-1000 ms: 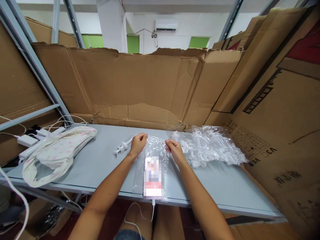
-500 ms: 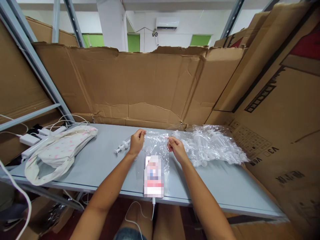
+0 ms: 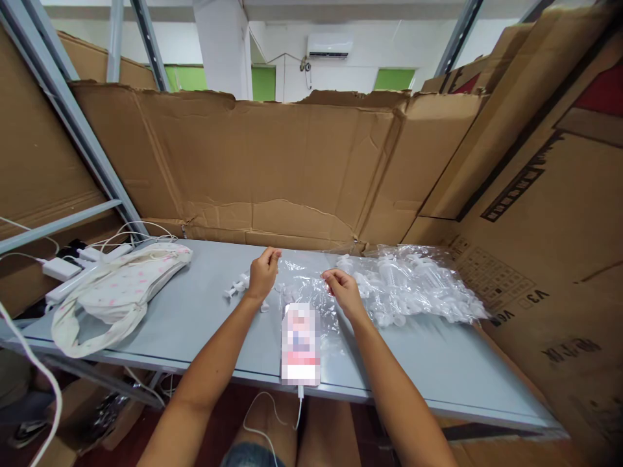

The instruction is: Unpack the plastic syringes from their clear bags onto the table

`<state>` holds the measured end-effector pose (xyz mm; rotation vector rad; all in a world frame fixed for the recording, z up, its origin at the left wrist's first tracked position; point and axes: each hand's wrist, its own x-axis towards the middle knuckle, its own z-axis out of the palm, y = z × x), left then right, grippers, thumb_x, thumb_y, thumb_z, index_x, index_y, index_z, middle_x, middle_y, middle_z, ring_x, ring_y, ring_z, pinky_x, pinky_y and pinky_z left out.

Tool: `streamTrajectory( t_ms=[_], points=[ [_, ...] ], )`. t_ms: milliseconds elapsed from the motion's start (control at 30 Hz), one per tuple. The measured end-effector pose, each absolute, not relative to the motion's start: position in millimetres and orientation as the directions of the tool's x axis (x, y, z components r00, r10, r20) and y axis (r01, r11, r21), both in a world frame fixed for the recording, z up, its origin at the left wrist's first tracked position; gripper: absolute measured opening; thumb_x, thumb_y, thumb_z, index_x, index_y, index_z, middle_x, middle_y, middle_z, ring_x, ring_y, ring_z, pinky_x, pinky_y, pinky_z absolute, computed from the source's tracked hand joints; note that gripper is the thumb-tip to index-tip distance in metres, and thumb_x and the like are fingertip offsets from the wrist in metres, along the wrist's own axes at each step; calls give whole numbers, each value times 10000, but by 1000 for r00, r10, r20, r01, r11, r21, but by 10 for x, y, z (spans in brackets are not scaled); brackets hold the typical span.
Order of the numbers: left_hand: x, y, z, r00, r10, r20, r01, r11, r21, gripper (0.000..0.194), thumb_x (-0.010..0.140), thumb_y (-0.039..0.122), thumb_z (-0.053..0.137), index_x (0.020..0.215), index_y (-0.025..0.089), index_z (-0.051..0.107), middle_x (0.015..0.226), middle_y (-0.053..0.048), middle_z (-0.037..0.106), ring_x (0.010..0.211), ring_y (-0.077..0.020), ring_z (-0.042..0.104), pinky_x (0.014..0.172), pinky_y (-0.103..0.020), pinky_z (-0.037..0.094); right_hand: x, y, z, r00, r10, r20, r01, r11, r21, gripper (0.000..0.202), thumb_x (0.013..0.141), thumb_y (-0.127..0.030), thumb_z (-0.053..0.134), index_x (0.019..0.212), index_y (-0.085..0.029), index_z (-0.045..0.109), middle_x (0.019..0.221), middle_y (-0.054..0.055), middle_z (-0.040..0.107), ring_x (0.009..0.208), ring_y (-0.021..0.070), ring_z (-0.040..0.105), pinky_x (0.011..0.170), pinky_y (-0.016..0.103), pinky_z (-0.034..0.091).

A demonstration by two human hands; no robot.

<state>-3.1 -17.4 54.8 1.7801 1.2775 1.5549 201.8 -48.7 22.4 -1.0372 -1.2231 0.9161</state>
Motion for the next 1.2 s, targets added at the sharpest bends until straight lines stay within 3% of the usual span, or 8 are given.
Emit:
streamTrajectory(
  t_ms=[133, 300, 467, 567, 700, 867, 1033, 1200],
  points=[
    [-32, -116, 488, 69, 928, 365, 218, -372, 902, 362, 858, 506, 361, 863, 194, 545, 524, 46, 525, 383, -77, 422, 442, -194, 338, 2103, -474, 236, 206, 934, 292, -20, 302, -953, 276, 713, -468, 617, 735, -193, 624, 527, -40, 505, 453, 94, 421, 432, 231, 323],
    [30, -115, 458, 260, 910, 323, 182, -375, 909, 318, 822, 447, 452, 670, 172, 501, 531, 28, 534, 399, -69, 438, 439, -190, 354, 2095, -486, 255, 264, 920, 292, -100, 327, -940, 327, 767, -510, 551, 834, -200, 628, 526, -45, 492, 446, 91, 415, 442, 230, 319],
    [119, -198, 444, 142, 908, 394, 203, -416, 886, 287, 850, 438, 412, 709, 193, 462, 494, 53, 507, 398, -73, 428, 453, -188, 335, 2000, -487, 210, 197, 950, 243, -119, 269, -956, 408, 787, -589, 461, 839, -202, 578, 521, -35, 515, 414, 105, 420, 410, 238, 287],
    [155, -230, 427, 90, 908, 409, 268, -418, 868, 288, 863, 448, 387, 724, 204, 453, 443, 73, 436, 395, -85, 425, 457, -194, 313, 1932, -493, 161, 199, 945, 258, 36, 256, -966, 385, 785, -587, 466, 701, -214, 511, 471, -49, 474, 402, 113, 402, 423, 250, 315],
    [178, -246, 426, 40, 899, 435, 362, -419, 833, 290, 870, 453, 373, 743, 210, 466, 467, 73, 400, 423, -93, 451, 472, -203, 306, 1897, -516, 153, 302, 891, 340, 231, 277, -933, 361, 826, -550, 424, 681, -225, 487, 419, -69, 388, 408, 128, 387, 439, 259, 303],
    [180, -241, 426, 74, 894, 442, 280, -444, 851, 308, 863, 487, 380, 779, 208, 477, 481, 70, 430, 435, -95, 469, 470, -199, 326, 1913, -546, 203, 306, 887, 345, 196, 296, -935, 332, 826, -538, 438, 700, -234, 490, 415, -71, 382, 400, 130, 392, 430, 259, 300],
    [131, -182, 417, 290, 920, 262, 64, -292, 954, 401, 836, 560, 374, 941, 189, 486, 582, 35, 570, 395, -76, 482, 424, -189, 329, 1968, -545, 236, 395, 860, 324, 94, 313, -945, 365, 809, -586, 429, 730, -234, 487, 391, -90, 355, 338, 108, 324, 374, 249, 265],
    [113, -174, 437, 509, 850, 134, 76, -200, 977, 331, 799, 486, 493, 844, 159, 525, 649, -16, 631, 427, -93, 563, 412, -185, 326, 2058, -543, 289, 499, 811, 306, 25, 339, -940, 406, 792, -618, 427, 785, -221, 513, 424, -88, 386, 326, 89, 321, 333, 232, 251]
  ],
)
